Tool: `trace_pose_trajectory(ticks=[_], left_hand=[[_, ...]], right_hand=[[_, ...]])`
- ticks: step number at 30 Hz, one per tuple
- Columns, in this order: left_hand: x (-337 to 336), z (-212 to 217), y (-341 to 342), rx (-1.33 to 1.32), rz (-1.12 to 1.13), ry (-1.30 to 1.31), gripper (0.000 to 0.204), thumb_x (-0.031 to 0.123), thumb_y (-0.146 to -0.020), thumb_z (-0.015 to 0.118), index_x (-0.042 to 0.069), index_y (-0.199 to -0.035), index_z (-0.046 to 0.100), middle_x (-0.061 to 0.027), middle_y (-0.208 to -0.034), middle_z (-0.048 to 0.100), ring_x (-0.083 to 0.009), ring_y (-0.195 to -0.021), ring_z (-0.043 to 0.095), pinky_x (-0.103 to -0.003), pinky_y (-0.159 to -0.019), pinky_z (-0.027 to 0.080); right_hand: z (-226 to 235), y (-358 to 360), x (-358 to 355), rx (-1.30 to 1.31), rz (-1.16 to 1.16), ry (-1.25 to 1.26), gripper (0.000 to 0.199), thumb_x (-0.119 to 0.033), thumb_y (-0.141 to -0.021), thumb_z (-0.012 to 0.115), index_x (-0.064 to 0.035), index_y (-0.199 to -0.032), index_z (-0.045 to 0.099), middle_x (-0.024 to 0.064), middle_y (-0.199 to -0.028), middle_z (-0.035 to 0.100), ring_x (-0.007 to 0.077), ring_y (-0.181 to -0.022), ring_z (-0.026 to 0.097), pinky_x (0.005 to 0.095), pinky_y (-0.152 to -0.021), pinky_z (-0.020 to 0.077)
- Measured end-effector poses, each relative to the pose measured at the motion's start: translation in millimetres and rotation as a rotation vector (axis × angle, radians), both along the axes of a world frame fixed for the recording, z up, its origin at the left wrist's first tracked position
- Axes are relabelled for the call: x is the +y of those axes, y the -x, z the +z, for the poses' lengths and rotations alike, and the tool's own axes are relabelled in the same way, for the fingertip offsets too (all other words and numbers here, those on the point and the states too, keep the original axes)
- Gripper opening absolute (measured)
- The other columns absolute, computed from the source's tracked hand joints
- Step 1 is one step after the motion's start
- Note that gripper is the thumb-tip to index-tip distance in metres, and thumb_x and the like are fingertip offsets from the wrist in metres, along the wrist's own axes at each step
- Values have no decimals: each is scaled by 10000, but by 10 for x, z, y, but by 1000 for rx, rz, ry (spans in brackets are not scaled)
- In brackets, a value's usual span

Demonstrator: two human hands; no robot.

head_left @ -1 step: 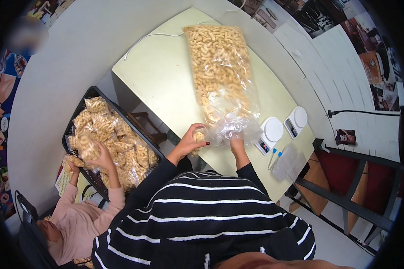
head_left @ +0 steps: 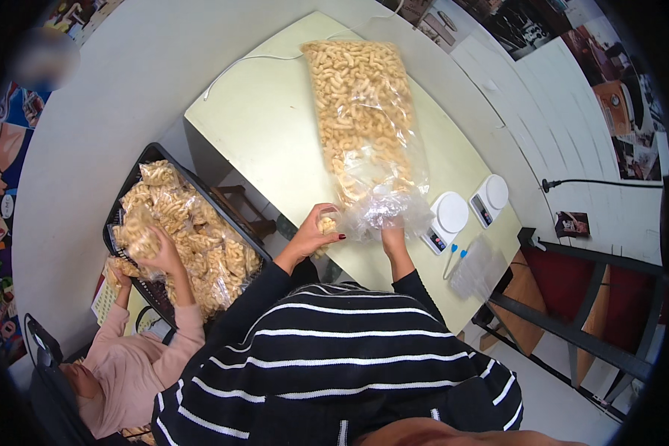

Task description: The person scoops puffed snacks from a large bag into small clear plastic bags, weighs each bag on a digital scale, and places the filled bags into a black basket. The process is repeated continuously throughout the clip.

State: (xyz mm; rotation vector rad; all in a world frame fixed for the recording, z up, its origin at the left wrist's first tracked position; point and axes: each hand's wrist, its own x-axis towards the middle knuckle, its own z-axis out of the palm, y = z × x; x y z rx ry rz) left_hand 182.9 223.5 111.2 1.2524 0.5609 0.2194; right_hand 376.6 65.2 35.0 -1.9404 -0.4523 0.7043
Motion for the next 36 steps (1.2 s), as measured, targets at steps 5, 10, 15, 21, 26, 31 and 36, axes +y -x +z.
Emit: trace_pose_trajectory(ticks=[5, 10, 15, 21, 26, 31, 36], left_hand=[[-139, -8, 192, 40, 92, -32, 767, 160, -674, 868, 63, -1297, 431, -60, -1109, 564, -165, -1096, 511, -319, -1038, 343], [-405, 23, 361, 109, 48, -135, 775, 60, -654, 860, 71, -1299, 431, -42, -1094, 544, -137, -1024, 518, -279, -882, 451], [-823, 90, 329, 118, 15, -214, 813, 247, -623, 897, 61, -1279, 455, -77, -1070, 581, -211, -1018, 559, -342, -894, 454], [-1257, 189, -14, 199, 57, -660, 850, 338, -579, 909, 59, -1256, 479, -116, -1088, 584, -303, -1086, 521, -421, -948, 408], [-1439, 244, -272, 158, 138, -889, 859, 358, -556, 904, 72, -1252, 489, -110, -1107, 560, -317, -1088, 501, -443, -983, 338], [-1573, 261, -417, 181, 113, -983, 871, 338, -550, 903, 74, -1263, 478, -110, -1136, 547, -317, -1106, 501, -446, -971, 339], [-1601, 234, -477, 178, 147, -934, 873, 346, -559, 903, 78, -1268, 470, -108, -1134, 541, -319, -1092, 490, -454, -982, 325]], right_hand=[[423, 77, -169, 201, -99, -75, 172, -64, -931, 523, 1, -1060, 615, 33, -826, 634, 86, -707, 519, 225, -580, 412], [689, 149, -518, 138, -121, -99, 233, -86, -940, 537, -15, -1141, 632, 32, -884, 667, 73, -683, 523, 214, -590, 422], [820, 86, -974, 168, -104, -118, 244, -100, -933, 552, -28, -1146, 649, 28, -889, 673, 67, -659, 502, 209, -592, 419], [1321, -103, -1389, 141, 10, -98, 221, -124, -918, 569, -26, -1080, 684, 22, -867, 668, 62, -658, 486, 210, -599, 409], [1992, -170, -1492, -64, 225, 17, 188, -89, -887, 588, -8, -1020, 693, 69, -843, 652, 147, -671, 552, 278, -654, 458], [2322, -41, -1430, -492, 412, 73, 168, -61, -878, 594, -12, -1007, 689, 162, -891, 656, 289, -763, 630, 355, -709, 483], [2234, -114, -1412, -457, 368, 15, 166, -73, -881, 599, -23, -1006, 697, 148, -876, 671, 261, -771, 644, 348, -703, 484]])
